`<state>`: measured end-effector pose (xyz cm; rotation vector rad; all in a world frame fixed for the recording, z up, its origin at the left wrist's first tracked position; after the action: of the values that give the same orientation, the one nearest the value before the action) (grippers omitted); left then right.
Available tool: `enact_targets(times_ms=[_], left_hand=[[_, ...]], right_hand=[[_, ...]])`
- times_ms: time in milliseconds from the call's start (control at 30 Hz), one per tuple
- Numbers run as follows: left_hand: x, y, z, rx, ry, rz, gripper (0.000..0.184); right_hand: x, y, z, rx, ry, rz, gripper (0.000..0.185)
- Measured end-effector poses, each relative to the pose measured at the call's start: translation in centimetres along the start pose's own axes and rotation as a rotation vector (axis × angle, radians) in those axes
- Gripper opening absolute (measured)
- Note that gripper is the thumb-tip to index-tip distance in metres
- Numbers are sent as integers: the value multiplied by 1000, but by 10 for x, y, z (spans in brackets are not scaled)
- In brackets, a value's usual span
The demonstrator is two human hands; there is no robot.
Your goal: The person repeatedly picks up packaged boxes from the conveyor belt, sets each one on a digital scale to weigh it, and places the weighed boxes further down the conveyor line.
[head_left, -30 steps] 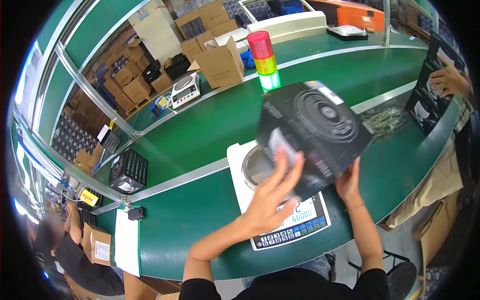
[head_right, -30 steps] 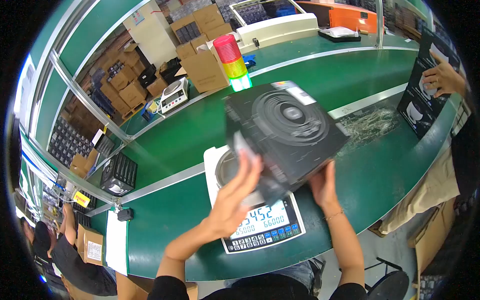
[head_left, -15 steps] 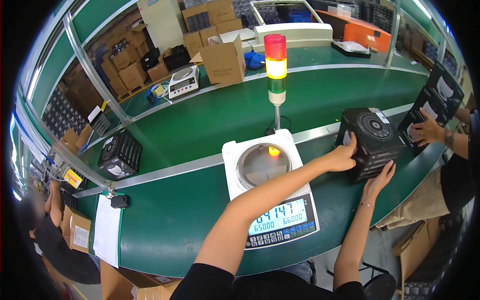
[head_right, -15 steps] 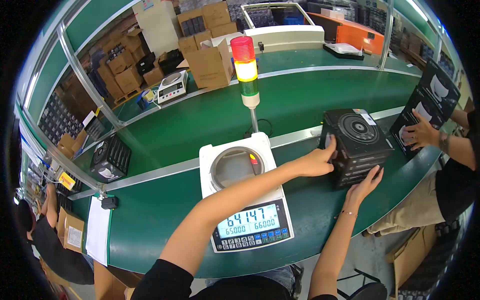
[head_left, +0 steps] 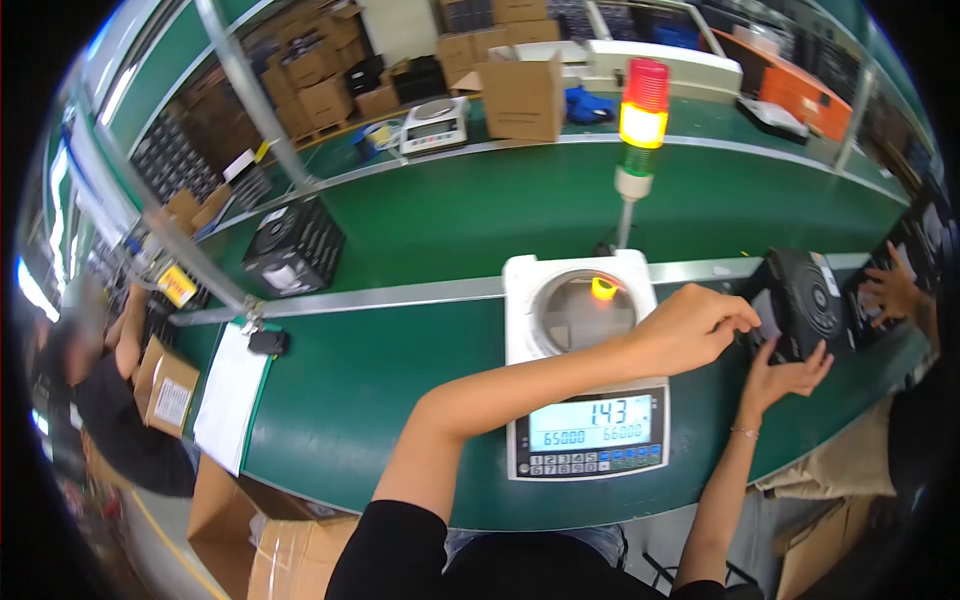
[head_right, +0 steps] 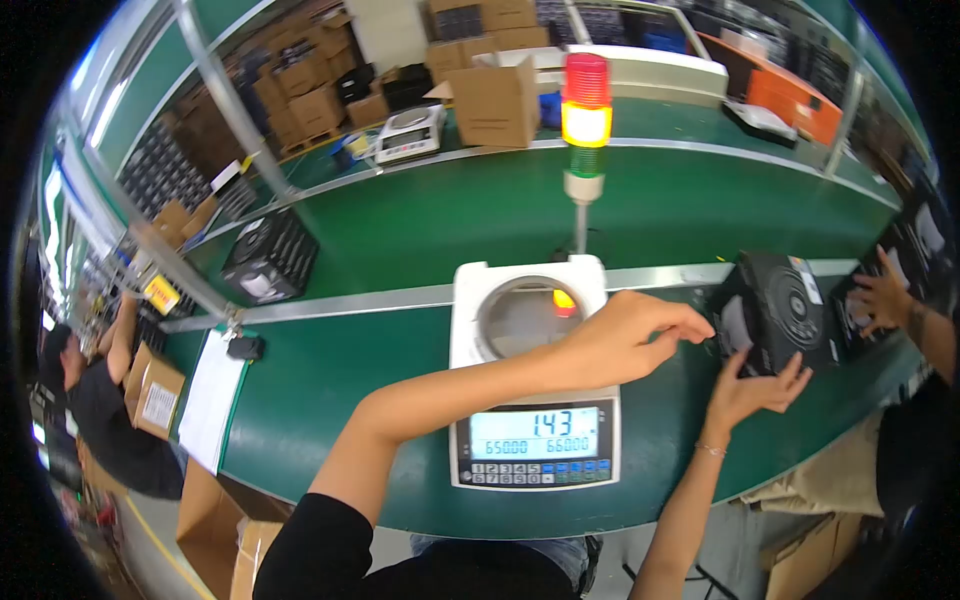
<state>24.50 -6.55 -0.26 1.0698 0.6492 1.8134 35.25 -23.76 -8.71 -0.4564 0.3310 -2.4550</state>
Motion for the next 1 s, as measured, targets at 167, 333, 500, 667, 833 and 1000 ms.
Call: enact_targets(times_ms=[167,333,500,667,833,1000], left_hand=[[105,28,-103,104,244,93,29],[265,-36,-235,352,912,754,63],[434,-130,-389,410,1585,-171,113],[437,-166,-424,747,1599,-605,99],[397,-130,-392,598,2097,-461,95],[381,-127,-388,287,2029,-336,87]], right_hand=[[-35,66,12,-196,-11,-42,71],[-44,59,17,-169,20,-179,72],[-34,-39,-26,156,-213,141,64],[-66,-49,-52,156,-422,207,60],[-79,-37,-57,128,-529,183,63],[-75,-37,-51,99,-532,211,61]])
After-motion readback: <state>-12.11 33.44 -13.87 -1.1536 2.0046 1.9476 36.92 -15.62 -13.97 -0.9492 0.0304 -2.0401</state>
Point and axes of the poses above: each hand's wrist, its own z-axis towards the middle knuckle, its own x-axis out of the back of the hand, y = z × x, the point moved 8 cm from there along z, towards the middle knuckle, and after that the axes turned 1 degree about -y, right-handed, at the moved point
